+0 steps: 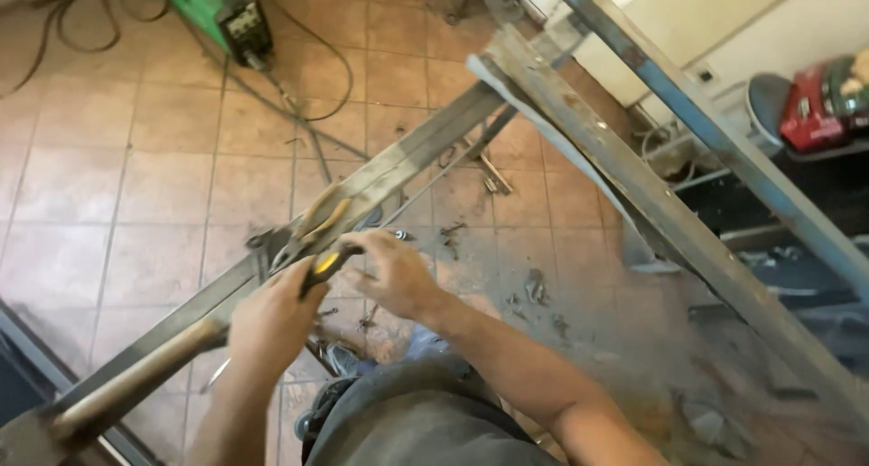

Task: Fabricating and assembling metal structures using hand tools and an angle grinder

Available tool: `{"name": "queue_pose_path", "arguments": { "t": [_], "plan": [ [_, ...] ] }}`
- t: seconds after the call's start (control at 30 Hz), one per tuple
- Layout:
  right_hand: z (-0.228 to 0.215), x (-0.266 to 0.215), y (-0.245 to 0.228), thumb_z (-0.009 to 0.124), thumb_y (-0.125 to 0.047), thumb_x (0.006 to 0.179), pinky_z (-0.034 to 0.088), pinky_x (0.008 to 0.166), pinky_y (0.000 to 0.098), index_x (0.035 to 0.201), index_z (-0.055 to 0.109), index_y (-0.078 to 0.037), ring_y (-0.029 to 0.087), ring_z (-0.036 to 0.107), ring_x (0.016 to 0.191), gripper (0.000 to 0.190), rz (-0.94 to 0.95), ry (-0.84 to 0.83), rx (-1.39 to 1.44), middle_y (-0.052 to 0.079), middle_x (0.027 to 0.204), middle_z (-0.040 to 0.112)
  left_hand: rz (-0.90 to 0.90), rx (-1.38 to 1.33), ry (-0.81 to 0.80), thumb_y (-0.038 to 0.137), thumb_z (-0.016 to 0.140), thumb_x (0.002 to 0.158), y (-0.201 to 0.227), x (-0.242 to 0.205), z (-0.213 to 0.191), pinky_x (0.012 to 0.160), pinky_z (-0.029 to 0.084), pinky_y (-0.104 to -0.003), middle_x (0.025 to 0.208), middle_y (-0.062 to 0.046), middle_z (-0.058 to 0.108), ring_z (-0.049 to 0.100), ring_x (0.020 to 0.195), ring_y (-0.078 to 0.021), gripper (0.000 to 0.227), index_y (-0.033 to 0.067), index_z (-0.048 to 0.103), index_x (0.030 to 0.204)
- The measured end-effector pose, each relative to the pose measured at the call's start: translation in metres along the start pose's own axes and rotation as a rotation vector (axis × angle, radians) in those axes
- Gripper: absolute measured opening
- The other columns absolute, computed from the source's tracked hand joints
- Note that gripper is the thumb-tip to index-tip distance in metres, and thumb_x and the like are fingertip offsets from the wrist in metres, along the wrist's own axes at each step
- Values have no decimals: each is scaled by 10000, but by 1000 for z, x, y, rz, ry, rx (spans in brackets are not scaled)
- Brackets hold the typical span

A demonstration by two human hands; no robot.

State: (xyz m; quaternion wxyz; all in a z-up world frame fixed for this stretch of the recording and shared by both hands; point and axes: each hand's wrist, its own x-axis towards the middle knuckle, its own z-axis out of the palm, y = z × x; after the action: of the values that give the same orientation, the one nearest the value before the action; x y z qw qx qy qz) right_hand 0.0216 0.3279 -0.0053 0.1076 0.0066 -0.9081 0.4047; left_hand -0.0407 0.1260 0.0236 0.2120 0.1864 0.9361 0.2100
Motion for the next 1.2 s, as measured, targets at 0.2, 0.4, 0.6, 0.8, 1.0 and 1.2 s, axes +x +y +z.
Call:
{"name": "queue_pose_path", "arguments": {
  "t": [0.2,0.4,0.6,0.8,1.0,1.2],
  "plan": [
    [-74,-65,86,613,-577,966,520,1008,407,1320,670,-176,253,676,1125,537,298,70,71,94,1144,716,234,129,193,491,639,897,95,103,47,748,621,-484,1169,-55,615,747,845,-386,333,202,613,1062],
    [-168,-113,166,682,-492,923,547,986,418,1237,715,-199,261,700,1131,431,420,183,-38,58,1135,737,181,158,327,422,643,975,160,239,96,874,560,-509,1175,-66,614,711,1012,-383,309,167,673,1147],
    [-276,-139,252,672,-364,972,542,899,320,1045,725,-195,200,690,975,192,56,552,-600,22,993,687,93,271,379,486,673,988,133,277,144,962,498,-520,1305,-167,643,588,1220,-411,481,159,658,1340],
    [-355,-87,262,726,-315,964,556,934,297,1095,698,-123,193,697,1015,234,-84,572,-639,21,1070,674,226,371,593,543,802,828,184,239,114,868,546,-473,1129,-114,621,624,1094,-361,533,124,708,1145],
    [-355,-42,258,712,-358,938,542,953,340,1144,707,-128,228,692,1081,309,-83,485,-474,41,1125,678,204,394,582,531,786,820,158,259,141,928,536,-469,1205,-48,634,652,1097,-330,466,222,722,1164],
    [-325,5,312,676,-473,948,551,923,364,1108,691,-131,240,681,1004,378,-124,463,-530,52,1024,625,181,284,485,490,821,757,170,257,132,945,510,-450,1229,-41,622,609,1138,-304,511,230,718,1184]
  ]
}}
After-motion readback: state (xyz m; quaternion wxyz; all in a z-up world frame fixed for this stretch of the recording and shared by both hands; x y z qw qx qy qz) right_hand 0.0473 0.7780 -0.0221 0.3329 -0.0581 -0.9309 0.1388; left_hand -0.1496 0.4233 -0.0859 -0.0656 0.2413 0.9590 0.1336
